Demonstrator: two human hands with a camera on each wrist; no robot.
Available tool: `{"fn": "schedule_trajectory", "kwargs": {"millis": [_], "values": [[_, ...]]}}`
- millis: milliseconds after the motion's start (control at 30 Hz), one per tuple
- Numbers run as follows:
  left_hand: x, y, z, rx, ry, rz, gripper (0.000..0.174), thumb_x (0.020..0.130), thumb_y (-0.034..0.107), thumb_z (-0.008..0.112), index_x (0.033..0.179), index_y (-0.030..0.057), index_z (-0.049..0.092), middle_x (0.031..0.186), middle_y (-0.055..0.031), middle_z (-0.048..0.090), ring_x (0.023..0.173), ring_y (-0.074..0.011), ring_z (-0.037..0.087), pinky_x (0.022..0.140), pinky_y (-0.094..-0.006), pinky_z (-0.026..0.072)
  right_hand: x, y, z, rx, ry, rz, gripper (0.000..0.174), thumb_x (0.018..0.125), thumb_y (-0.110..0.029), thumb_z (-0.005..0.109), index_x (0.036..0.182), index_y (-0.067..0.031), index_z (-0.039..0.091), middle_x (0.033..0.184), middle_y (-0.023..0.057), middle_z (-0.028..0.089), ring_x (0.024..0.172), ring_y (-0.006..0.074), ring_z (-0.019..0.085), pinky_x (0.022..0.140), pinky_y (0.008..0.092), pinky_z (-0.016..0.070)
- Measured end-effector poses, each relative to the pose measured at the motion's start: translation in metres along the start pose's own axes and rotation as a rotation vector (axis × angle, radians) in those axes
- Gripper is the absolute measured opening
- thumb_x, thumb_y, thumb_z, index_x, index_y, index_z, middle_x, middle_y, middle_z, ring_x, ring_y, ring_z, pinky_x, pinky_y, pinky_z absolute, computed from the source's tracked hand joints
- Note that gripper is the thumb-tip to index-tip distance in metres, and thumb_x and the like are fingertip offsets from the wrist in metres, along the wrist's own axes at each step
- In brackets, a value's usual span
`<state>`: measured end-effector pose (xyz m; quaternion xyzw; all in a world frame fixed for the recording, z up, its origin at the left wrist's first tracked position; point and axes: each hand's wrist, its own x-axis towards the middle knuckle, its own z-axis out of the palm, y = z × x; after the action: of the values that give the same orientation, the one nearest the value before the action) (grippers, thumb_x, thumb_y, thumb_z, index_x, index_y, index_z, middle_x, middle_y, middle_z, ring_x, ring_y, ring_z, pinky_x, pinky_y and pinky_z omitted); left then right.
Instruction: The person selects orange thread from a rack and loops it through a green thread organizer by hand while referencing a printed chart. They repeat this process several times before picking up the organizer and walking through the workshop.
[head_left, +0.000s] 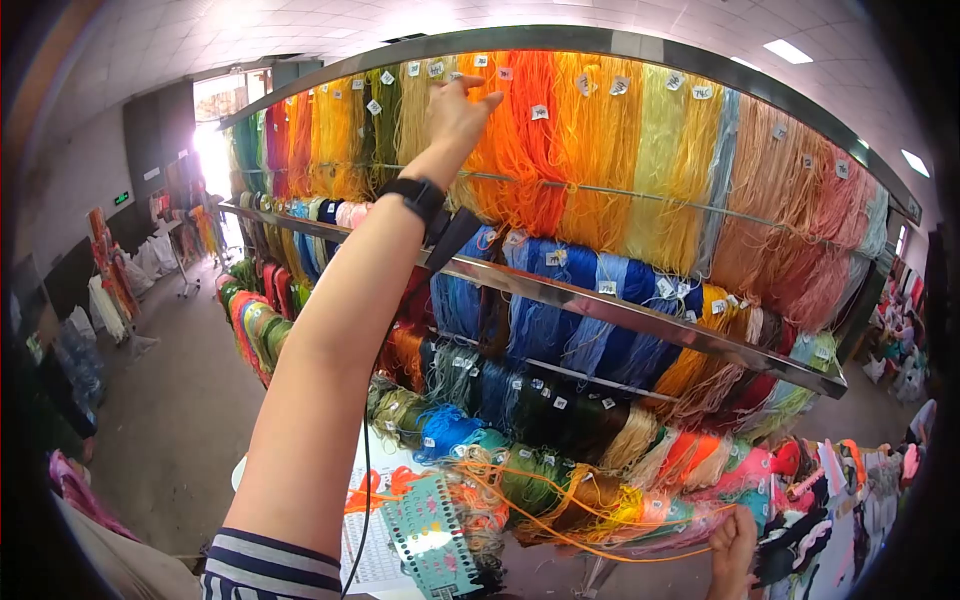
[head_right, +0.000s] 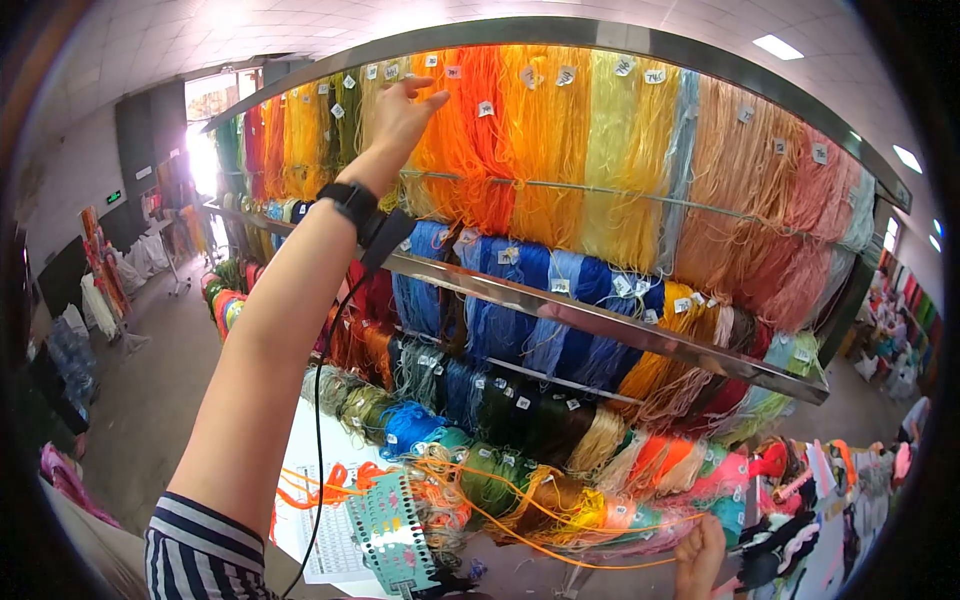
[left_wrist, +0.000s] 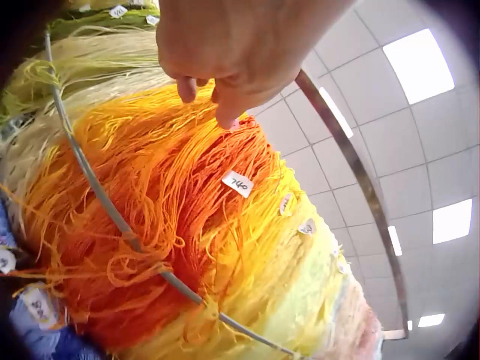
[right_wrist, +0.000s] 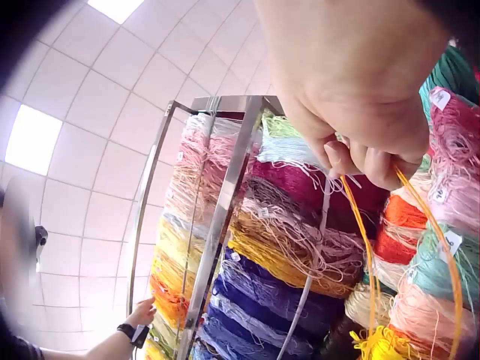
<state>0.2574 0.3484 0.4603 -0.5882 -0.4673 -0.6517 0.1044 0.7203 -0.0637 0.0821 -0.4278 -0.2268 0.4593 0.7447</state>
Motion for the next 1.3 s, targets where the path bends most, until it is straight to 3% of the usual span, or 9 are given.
{"fn": "schedule_trajectory", "kwargs": {"millis": [167,300,433,533,700,867,1033,1100,1300], "values": [[0.012,-0.003,0.01,-0.034,-0.085,-0.123,0.025,0.084,0.031,0.071,0.096,0.0093,0.068,0.096,-0.0135,0.067,0.09,-0.0241,0.066,0.078,-0.0382,0.0524,0.002,0.013,0.045,-0.035,-0.063,0.088,0.016,0.098,-0.015,0.048,0.083,-0.0107,0.051,0.05,-0.0064,0.029,0.037,0.003,0.022,0.034,0.0202,0.0156],[-0.036,0.011,-0.022,-0.787,-0.245,-0.076,0.016,0.089,0.017,0.065,0.088,0.0019,0.067,0.077,-0.0083,0.068,0.069,-0.0131,0.064,0.061,-0.0252,0.0497,0.005,0.02,0.099,-0.166,-0.138,0.145,0.013,0.098,-0.014,0.049,0.088,-0.0084,0.054,0.054,-0.0062,0.034,0.041,0.0029,0.026,0.038,0.0202,0.0185],[-0.154,0.039,-0.072,-0.628,-0.551,0.028,0.014,0.089,0.013,0.064,0.087,-0.0002,0.069,0.072,-0.0054,0.067,0.06,-0.0104,0.062,0.053,-0.0237,0.0482,0.004,0.036,0.183,-0.039,-0.353,0.151,0.012,0.097,-0.013,0.054,0.103,-0.004,0.059,0.098,0.0006,0.061,0.073,0.0016,0.048,0.054,0.0172,0.032],[-0.26,0.055,-0.115,-0.538,-0.723,0.095,0.013,0.087,0.013,0.068,0.087,-0.0005,0.07,0.066,-0.0042,0.066,0.058,-0.0092,0.062,0.053,-0.0252,0.048,-0.012,0.041,0.258,-0.119,-0.56,0.026,0.031,0.097,-0.013,0.054,0.125,0.0002,0.054,0.122,0.0052,0.057,0.107,0.0088,0.051,0.083,0.0186,0.0392],[-0.369,0.037,-0.164,-0.621,-1.018,-0.335,0.015,0.089,0.015,0.067,0.084,0.0005,0.068,0.063,-0.0008,0.063,0.057,-0.0081,0.06,0.051,-0.0245,0.0462,-0.038,0.081,0.31,-0.104,-0.69,-0.06,0.012,0.093,-0.01,0.06,0.093,0.001,0.063,0.098,0.0061,0.056,0.093,0.0156,0.057,0.085,0.0281,0.0451],[-0.427,-0.024,-0.223,-0.714,-1.239,-0.548,0.014,0.089,0.015,0.066,0.091,0.0012,0.068,0.08,-0.0051,0.067,0.07,-0.0102,0.063,0.063,-0.0245,0.0493,-0.086,0.12,0.242,0.225,-0.691,0.318,0.012,0.1,-0.02,0.049,0.094,-0.0094,0.051,0.062,-0.0041,0.041,0.051,0.007,0.036,0.049,0.022,0.0297],[-0.473,-0.141,-0.286,-0.269,-1.059,-0.579,0.013,0.084,0.017,0.067,0.091,0.0072,0.072,0.088,-0.0087,0.069,0.072,-0.0205,0.065,0.067,-0.0329,0.0519,-0.106,0.134,-0.007,-0.656,0.017,0.569,0.019,0.097,-0.024,0.054,0.085,-0.0098,0.055,0.06,-0.0063,0.039,0.05,0.0041,0.035,0.048,0.021,0.0275],[-0.47,-0.173,-0.308,-0.04,-0.987,-0.655,0.016,0.087,0.019,0.065,0.096,0.0073,0.072,0.084,-0.0072,0.068,0.07,-0.0154,0.063,0.066,-0.0295,0.0507,-0.109,0.112,-0.118,-1.247,0.267,-0.043,0.022,0.092,-0.021,0.06,0.077,-0.0055,0.057,0.066,-0.0011,0.053,0.061,0.0088,0.05,0.056,0.0237,0.0393],[-0.471,-0.164,-0.288,-0.56,-0.96,-1.357,0.019,0.093,0.019,0.06,0.104,0.0044,0.067,0.081,0.0002,0.066,0.063,-0.0044,0.056,0.053,-0.0187,0.0415,-0.063,0.098,0.059,-0.864,0.16,-0.321,0.012,0.093,-0.014,0.054,0.088,-0.0034,0.059,0.083,0.0008,0.058,0.072,0.0096,0.053,0.066,0.0248,0.0445]]}}
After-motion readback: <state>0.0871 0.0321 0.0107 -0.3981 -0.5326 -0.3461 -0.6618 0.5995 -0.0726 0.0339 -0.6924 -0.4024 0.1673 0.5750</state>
